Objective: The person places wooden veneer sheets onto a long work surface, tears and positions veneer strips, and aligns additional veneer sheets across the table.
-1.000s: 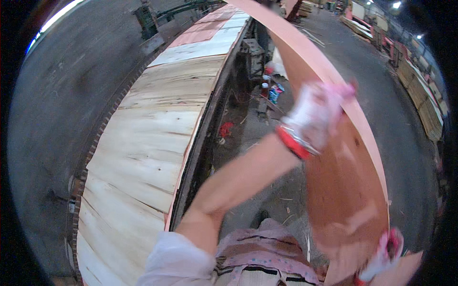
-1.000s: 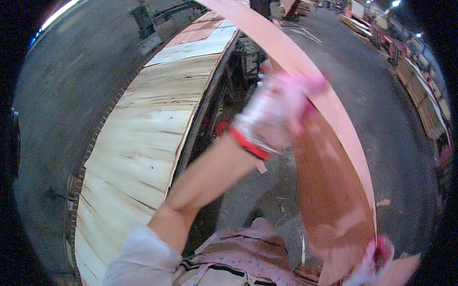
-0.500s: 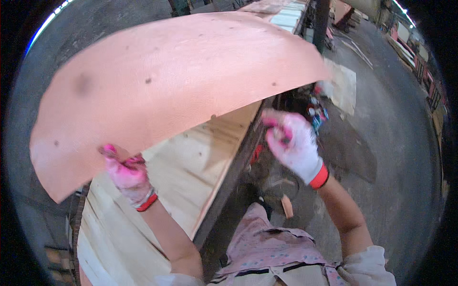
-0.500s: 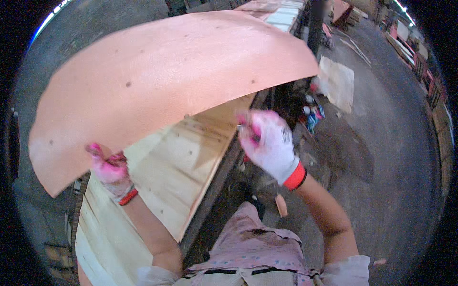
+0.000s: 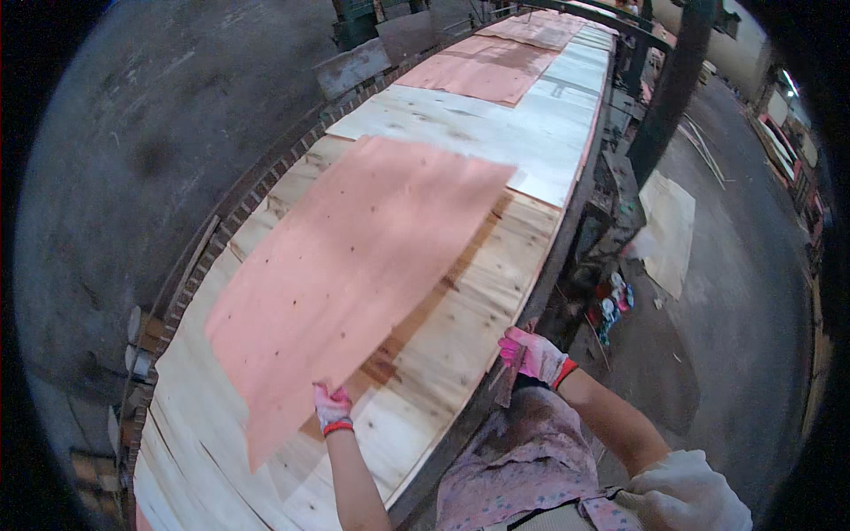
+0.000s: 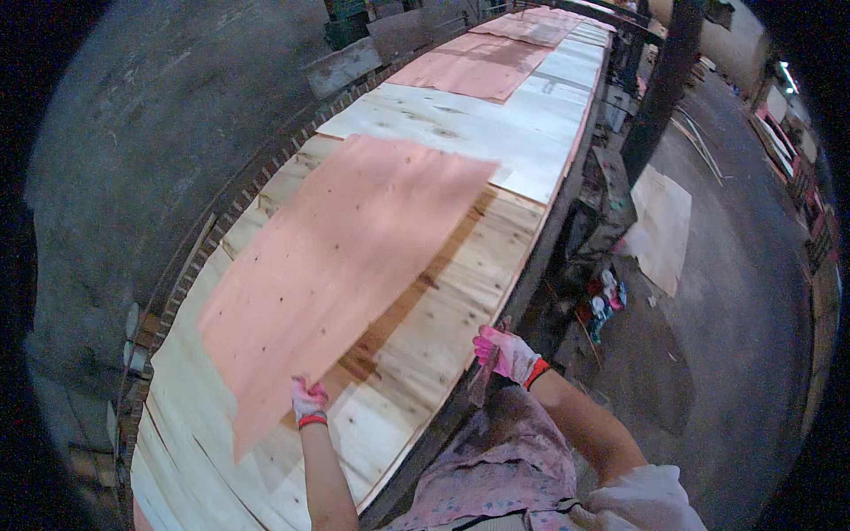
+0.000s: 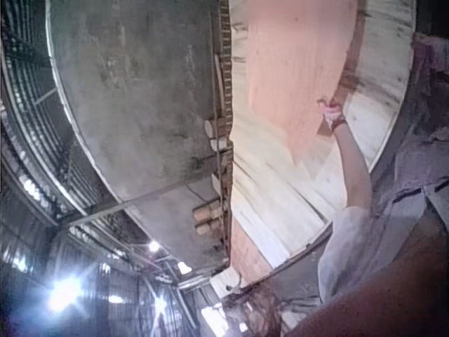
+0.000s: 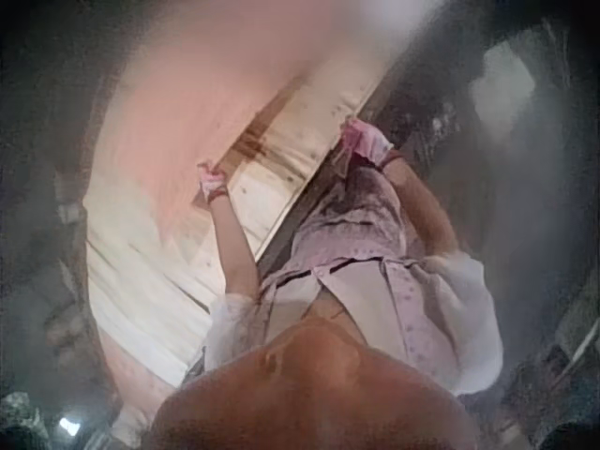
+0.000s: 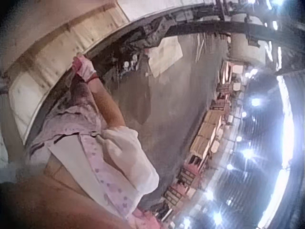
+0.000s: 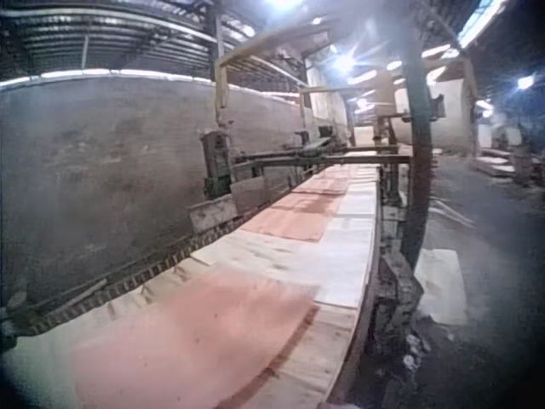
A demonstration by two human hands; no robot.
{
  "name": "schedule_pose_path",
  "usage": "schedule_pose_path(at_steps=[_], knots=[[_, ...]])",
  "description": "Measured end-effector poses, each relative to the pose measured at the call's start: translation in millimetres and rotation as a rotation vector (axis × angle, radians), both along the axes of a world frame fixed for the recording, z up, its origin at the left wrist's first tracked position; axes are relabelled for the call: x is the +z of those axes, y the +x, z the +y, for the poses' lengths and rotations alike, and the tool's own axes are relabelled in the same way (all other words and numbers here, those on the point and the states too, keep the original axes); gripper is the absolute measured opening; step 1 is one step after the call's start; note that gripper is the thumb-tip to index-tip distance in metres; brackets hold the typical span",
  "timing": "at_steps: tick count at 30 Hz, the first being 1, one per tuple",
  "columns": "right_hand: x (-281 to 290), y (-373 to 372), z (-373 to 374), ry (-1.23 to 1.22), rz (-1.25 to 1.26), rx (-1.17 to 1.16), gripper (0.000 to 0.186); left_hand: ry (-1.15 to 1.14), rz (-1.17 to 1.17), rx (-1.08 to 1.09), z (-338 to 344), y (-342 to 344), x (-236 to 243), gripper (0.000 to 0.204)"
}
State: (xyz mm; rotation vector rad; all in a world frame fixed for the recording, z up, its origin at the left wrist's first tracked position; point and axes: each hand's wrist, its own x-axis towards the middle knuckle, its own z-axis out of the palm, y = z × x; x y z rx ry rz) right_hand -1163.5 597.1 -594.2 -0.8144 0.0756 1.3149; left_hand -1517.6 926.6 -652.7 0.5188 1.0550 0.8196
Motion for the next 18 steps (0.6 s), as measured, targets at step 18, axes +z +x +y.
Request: schedule_pose_path(at_steps=[18], knots=[[13, 251, 308, -0.151, -0.453, -0.252, 0.023, -0.378, 0.105, 0.463, -106, 20, -4, 0.024]])
